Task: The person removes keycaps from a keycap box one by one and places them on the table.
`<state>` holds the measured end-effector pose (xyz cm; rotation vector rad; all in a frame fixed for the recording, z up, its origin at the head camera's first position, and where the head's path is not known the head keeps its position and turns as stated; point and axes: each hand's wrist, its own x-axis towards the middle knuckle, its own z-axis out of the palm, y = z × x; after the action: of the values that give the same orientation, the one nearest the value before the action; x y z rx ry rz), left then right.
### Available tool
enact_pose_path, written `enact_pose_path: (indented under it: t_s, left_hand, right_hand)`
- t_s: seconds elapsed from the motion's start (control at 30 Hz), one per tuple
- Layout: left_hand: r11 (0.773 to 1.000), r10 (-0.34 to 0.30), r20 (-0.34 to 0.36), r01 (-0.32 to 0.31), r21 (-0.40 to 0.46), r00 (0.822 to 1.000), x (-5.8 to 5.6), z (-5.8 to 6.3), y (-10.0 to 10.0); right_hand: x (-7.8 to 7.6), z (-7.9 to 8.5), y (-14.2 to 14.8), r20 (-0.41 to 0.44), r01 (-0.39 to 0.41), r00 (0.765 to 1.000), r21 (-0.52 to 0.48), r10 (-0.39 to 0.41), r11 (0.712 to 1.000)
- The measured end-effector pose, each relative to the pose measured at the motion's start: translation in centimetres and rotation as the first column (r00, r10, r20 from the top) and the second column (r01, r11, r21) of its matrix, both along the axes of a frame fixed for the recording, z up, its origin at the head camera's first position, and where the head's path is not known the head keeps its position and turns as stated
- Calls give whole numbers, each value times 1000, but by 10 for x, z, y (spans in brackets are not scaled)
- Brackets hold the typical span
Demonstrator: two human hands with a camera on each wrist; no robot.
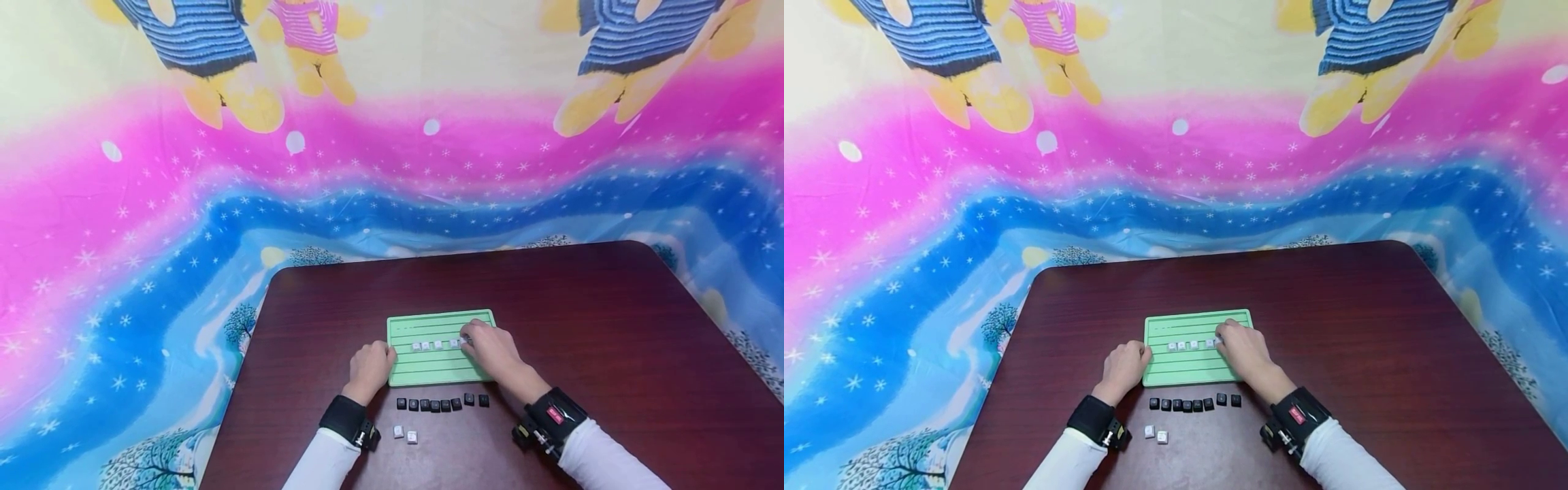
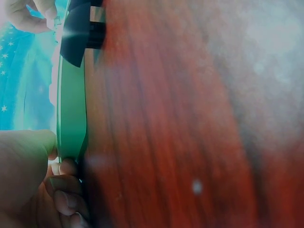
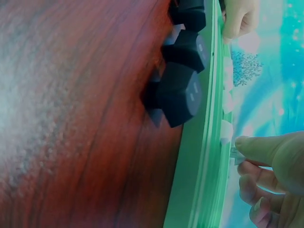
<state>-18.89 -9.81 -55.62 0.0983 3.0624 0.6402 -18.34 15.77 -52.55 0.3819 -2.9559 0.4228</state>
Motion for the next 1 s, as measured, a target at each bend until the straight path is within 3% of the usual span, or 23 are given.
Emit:
enact_pose_path:
  t_s: [0.47,1.0]
  left_hand:
    - [1000,2,-12,-2,-2,1000,0,0,0]
    - [1000,2,-4,-2,-4,1000,-2,0,0]
  right_hand:
    - [16,17,-5,-88,-53,995,-2,53,999]
    - [38,31,-23,-124,-134,983,8,134,991]
